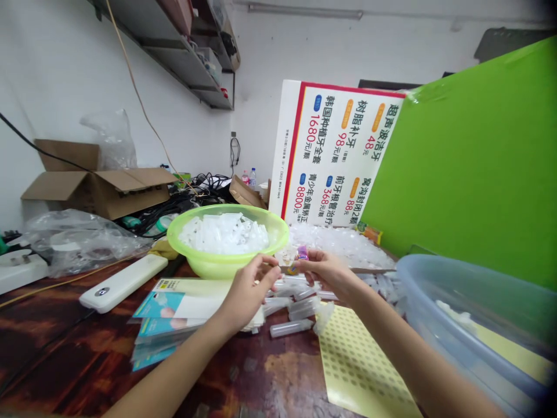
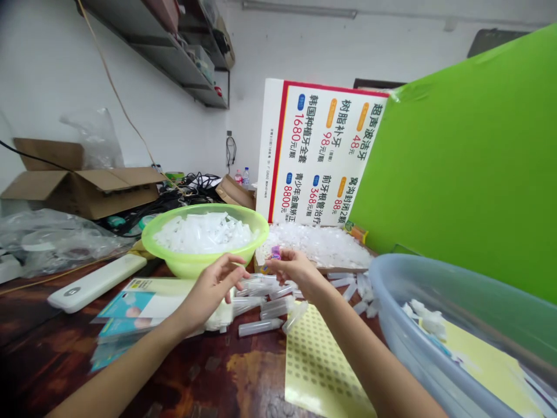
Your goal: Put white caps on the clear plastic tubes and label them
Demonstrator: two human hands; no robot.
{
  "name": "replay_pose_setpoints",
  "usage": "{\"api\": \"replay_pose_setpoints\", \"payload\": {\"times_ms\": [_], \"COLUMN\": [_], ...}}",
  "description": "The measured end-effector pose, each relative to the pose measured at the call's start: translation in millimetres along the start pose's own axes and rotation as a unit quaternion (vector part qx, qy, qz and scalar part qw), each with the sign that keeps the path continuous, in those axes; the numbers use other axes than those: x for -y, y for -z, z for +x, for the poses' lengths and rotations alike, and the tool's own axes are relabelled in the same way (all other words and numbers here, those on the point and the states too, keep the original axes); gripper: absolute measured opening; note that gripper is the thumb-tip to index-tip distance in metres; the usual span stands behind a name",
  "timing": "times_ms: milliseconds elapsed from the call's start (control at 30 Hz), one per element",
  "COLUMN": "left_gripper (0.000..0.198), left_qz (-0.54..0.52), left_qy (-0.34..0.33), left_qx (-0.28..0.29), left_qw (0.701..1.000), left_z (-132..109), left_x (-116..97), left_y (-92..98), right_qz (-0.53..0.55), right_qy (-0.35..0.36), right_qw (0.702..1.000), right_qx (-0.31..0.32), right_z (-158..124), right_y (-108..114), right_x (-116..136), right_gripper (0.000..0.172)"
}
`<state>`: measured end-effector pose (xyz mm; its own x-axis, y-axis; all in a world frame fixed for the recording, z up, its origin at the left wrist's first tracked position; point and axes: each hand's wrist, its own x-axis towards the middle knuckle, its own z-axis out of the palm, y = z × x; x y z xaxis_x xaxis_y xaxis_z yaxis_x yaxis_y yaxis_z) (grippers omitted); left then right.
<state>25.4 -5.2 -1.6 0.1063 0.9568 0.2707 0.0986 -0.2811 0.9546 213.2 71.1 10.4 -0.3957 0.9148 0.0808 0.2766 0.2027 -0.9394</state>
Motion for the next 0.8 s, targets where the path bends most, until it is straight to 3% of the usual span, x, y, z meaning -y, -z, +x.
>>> {"api": "replay_pose_setpoints", "payload": {"times_ms": [67, 233, 433, 633, 800], "left_gripper": [0.029, 0.026, 0.024, 0.023, 0.023], "left_qz": [0.017, 0.05, 0.067, 0.071, 0.091], "left_qy": [-0.026, -0.075, -0.068, -0.068, -0.068], "left_qx": [-0.015, -0.007, -0.013, -0.025, -0.045], "left_qw": [0.999, 0.996, 0.995, 0.995, 0.993], "left_z": [-1, -8, -8, -9, -7], "left_x": [-5, -12, -13, -15, -14], "left_y": [4.8, 5.2, 4.5, 6.3, 8.8], "right_qz": [-0.038, -0.145, -0.303, -0.371, -0.37], "right_qy": [-0.008, 0.015, 0.075, 0.123, 0.157], "right_qw": [0.999, 0.989, 0.947, 0.92, 0.916], "right_qx": [-0.027, -0.018, -0.08, -0.028, -0.006], "right_z": [16, 42, 59, 60, 63], "right_y": [-2, -22, -42, -39, -33], "right_x": [-9, -19, -33, -39, -42], "right_gripper": [0.018, 0.008, 0.01, 0.016, 0.013]}}
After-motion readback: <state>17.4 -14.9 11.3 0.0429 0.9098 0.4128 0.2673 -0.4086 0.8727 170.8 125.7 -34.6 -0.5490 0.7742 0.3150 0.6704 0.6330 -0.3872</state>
